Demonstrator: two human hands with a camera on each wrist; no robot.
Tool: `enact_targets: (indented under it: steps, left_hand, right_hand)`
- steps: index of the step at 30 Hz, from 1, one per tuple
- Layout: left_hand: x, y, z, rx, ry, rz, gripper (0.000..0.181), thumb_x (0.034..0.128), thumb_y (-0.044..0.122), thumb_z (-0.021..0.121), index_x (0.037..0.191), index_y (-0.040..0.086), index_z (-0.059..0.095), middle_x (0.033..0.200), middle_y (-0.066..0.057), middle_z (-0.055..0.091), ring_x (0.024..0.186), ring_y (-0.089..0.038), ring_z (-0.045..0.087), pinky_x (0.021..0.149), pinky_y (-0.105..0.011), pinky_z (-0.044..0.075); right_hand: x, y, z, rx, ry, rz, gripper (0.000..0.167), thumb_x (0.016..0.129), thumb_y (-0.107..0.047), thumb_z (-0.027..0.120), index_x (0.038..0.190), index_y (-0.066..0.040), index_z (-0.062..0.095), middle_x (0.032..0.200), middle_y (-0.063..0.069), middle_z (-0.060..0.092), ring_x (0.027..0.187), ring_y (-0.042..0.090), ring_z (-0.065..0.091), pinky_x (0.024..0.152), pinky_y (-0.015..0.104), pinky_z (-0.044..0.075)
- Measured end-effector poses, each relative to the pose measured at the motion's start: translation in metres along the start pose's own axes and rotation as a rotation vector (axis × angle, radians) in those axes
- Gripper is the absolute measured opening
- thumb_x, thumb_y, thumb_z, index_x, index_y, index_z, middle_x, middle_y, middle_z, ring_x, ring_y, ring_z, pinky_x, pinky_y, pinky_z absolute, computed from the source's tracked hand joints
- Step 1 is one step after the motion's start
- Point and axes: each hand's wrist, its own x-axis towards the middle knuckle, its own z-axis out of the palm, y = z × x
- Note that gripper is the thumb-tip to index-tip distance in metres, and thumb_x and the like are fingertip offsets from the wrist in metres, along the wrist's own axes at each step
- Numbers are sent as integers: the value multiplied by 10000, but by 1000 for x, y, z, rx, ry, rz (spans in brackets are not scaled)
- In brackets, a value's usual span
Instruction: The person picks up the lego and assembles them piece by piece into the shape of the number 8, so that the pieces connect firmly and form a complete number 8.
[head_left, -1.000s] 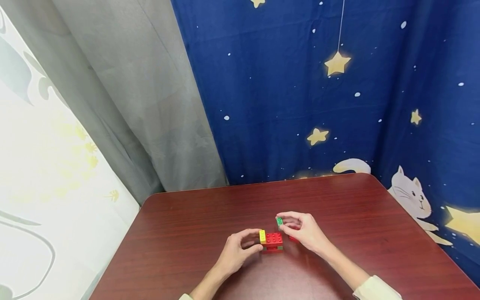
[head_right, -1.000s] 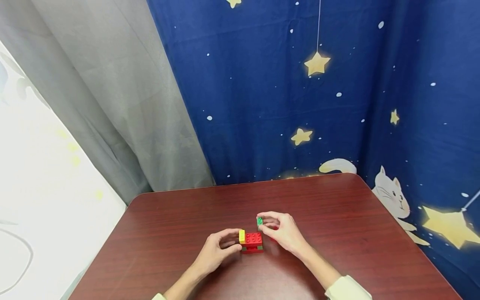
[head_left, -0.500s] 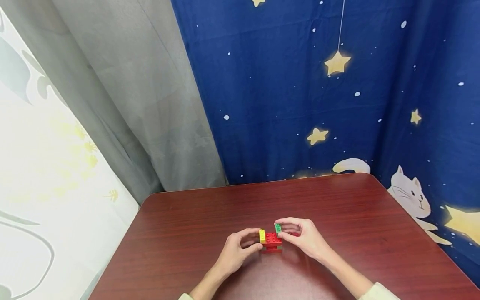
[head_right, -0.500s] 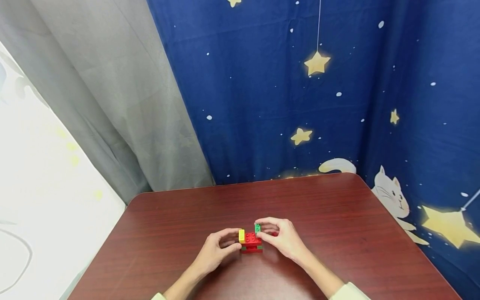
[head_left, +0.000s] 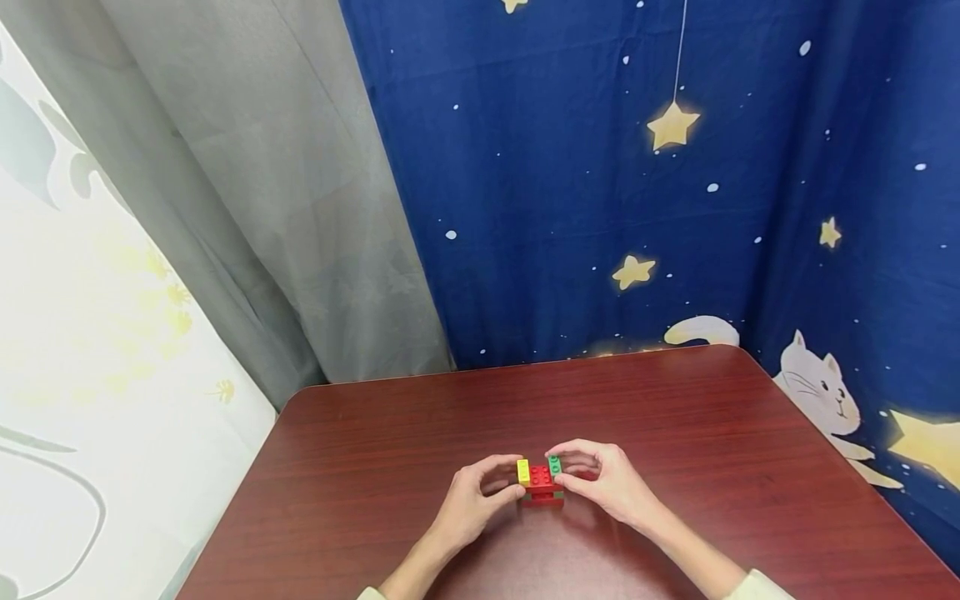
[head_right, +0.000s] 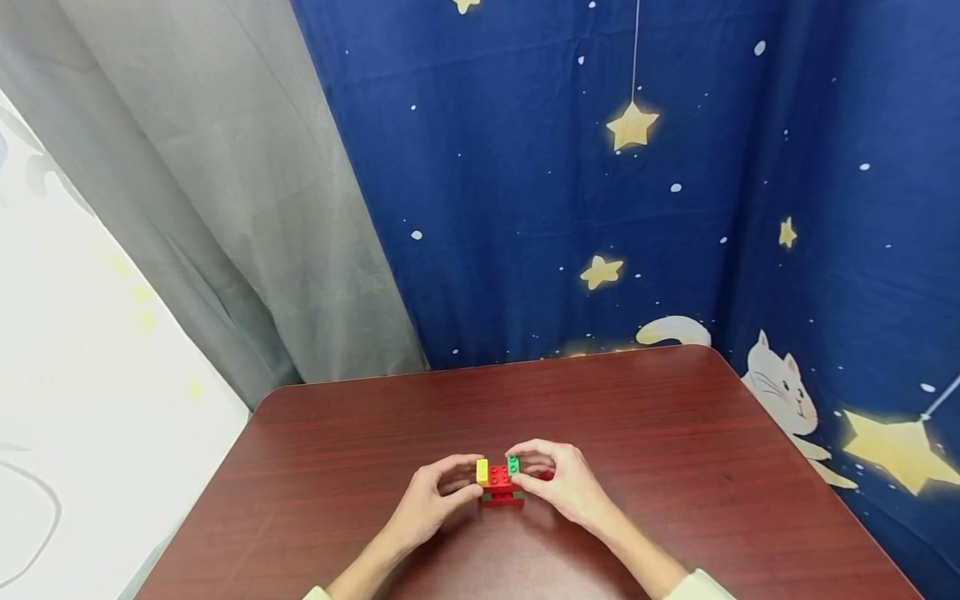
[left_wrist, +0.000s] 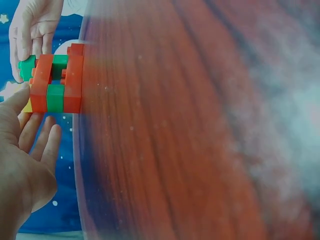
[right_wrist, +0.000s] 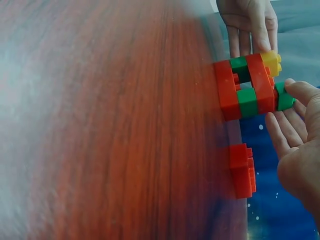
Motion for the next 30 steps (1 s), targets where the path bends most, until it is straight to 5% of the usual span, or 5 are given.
enact_targets:
  steps: [13, 30]
  left_hand:
    - [2, 0, 2, 47, 26, 16, 401, 949, 106, 814, 1324, 18, 704, 1238, -59, 761, 1147, -224, 726, 966, -289, 591]
    - [3, 0, 3, 63, 29, 6, 367, 959, 111, 804, 1308, 38, 718, 1207, -48, 770, 1119, -207, 736, 937, -263, 595]
  right_hand:
    - [-5, 4, 1, 29, 0, 36, 376, 977, -102, 784, 1315, 41, 708, 1275, 268, 710, 1095, 225, 751, 905, 216, 590]
    - [-4, 8, 2, 2, 13, 8, 345, 960, -94, 802, 1278, 14, 724, 1214, 208, 752, 1066, 241, 761, 917, 261, 603]
